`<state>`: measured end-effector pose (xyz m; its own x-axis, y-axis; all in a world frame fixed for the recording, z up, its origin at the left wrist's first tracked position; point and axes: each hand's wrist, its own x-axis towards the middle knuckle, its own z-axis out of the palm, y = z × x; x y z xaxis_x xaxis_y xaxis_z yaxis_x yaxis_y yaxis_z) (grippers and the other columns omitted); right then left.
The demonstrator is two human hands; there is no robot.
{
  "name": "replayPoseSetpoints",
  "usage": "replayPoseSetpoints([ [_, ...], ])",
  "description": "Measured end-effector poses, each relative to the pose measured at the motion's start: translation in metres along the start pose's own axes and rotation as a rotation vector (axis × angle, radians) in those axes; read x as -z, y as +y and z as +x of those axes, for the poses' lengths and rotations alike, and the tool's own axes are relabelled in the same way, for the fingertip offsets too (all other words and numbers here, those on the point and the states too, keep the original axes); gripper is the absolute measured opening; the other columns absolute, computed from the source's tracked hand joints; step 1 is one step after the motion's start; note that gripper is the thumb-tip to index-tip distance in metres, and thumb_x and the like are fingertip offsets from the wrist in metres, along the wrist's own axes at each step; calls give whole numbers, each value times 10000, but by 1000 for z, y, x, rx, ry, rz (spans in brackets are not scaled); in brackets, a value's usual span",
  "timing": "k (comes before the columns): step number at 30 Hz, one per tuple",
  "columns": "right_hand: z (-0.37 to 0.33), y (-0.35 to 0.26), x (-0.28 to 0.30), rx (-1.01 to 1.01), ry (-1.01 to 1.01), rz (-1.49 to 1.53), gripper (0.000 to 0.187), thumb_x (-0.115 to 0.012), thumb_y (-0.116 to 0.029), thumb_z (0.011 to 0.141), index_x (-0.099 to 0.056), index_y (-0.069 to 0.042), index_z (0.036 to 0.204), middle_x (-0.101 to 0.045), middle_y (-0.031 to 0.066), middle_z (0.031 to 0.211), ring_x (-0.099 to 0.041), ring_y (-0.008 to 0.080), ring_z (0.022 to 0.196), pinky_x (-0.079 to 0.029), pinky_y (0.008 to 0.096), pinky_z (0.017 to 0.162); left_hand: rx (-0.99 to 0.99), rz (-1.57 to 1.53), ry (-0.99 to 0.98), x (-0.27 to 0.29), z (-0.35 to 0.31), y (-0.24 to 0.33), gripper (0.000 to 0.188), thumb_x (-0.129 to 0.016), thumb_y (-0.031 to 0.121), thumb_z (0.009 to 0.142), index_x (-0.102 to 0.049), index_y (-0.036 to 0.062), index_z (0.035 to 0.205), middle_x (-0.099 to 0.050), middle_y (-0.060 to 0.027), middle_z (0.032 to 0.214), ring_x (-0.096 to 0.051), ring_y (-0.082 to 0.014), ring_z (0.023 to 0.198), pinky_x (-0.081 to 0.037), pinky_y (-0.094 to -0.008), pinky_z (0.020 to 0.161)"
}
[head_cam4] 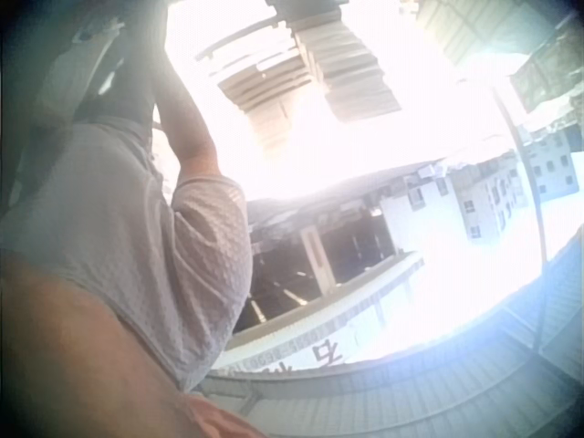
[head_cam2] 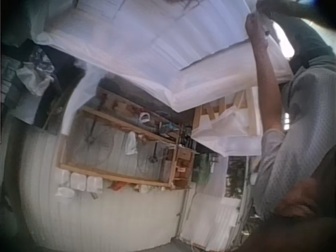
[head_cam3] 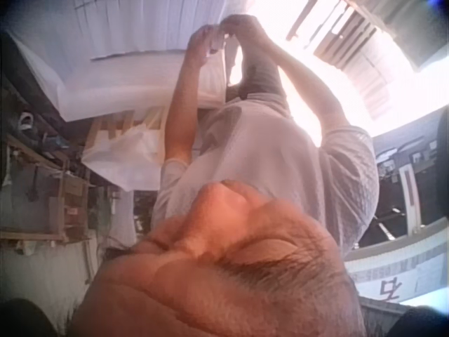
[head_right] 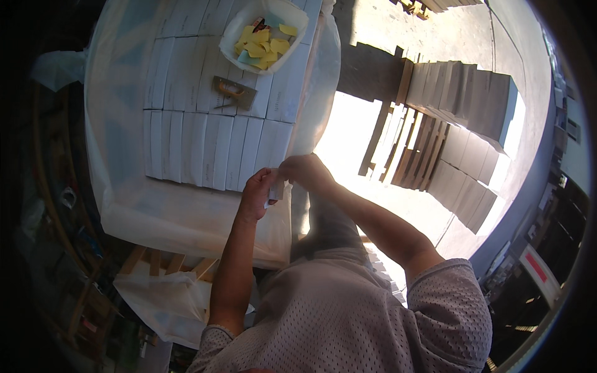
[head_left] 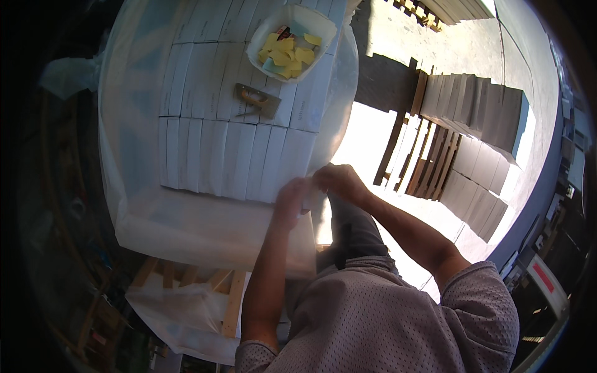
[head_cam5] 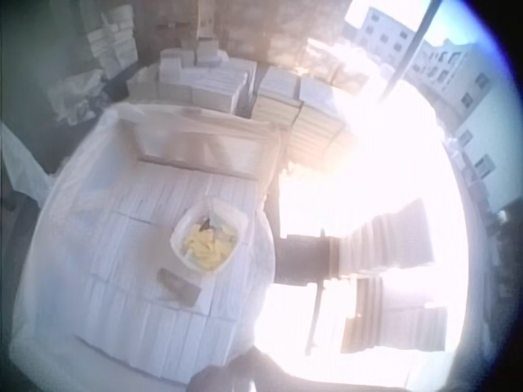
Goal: The person walks to a stack of white boxes and applies yellow adhesive labels to each box one by one. They tear off labels from a roll, place them on the boxes, and smooth them down.
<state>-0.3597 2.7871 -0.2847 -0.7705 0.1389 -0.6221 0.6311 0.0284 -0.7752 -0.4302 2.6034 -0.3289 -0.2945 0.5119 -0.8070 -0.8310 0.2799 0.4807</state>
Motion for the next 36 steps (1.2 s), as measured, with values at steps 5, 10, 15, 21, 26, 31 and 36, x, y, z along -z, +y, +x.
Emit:
replayPoseSetpoints([
  [5, -2, 6, 12, 53, -146, 174, 346, -504, -277, 1006, -674, 24, 1024, -694, 123, 909, -689, 183, 806, -571, 317, 702, 40, -51, -23, 0, -8, 14, 143, -644, 242, 953, -627, 105, 993, -599, 14, 754, -508, -65, 554, -357, -226, 422],
  [10, -3, 4, 9, -35, -164, 283, 365, -478, -278, 998, -669, 31, 1035, -690, 122, 922, -679, 182, 834, -535, 298, 722, 41, -38, -49, 4, -12, 21, 143, -656, 241, 948, -636, 102, 976, -624, 5, 776, -511, -65, 559, -360, -229, 424],
  [15, 1, -3, 8, -193, -182, 259, 342, -504, -271, 973, -683, 18, 1017, -701, 109, 932, -680, 172, 836, -529, 295, 730, 33, 2, -58, 7, -11, 23, 143, -660, 241, 947, -642, 100, 963, -625, 12, 774, -507, -56, 563, -355, -224, 428],
  [21, 4, -4, 2, -206, -125, 274, 297, -611, -260, 907, -718, -2, 1006, -729, 70, 842, -672, 137, 785, -488, 267, 708, 50, 65, -16, 9, -11, 22, 143, -652, 254, 957, -647, 112, 956, -586, 39, 742, -486, -35, 555, -357, -217, 435],
  [26, 6, -7, 2, -192, -139, 154, 256, -543, -190, 930, -708, -5, 995, -722, 78, 829, -663, 139, 747, -521, 273, 704, 16, 115, 3, 9, -9, 22, 150, -656, 267, 955, -651, 118, 963, -588, 46, 746, -484, -24, 561, -367, -210, 446],
  [31, 9, -7, 5, -156, -171, 224, 259, -539, -192, 933, -708, -2, 985, -724, 83, 834, -677, 150, 756, -527, 275, 698, 45, 154, 3, 13, -7, 24, 155, -665, 266, 948, -653, 114, 974, -609, 42, 774, -506, -25, 580, -397, -207, 461],
  [36, 14, -4, 2, -147, -161, 160, 258, -547, -194, 933, -709, 3, 972, -719, 86, 820, -682, 159, 758, -531, 282, 699, 24, 185, 24, 15, -4, 22, 143, -663, 248, 947, -649, 108, 975, -612, 41, 783, -546, -30, 610, -436, -211, 474],
])
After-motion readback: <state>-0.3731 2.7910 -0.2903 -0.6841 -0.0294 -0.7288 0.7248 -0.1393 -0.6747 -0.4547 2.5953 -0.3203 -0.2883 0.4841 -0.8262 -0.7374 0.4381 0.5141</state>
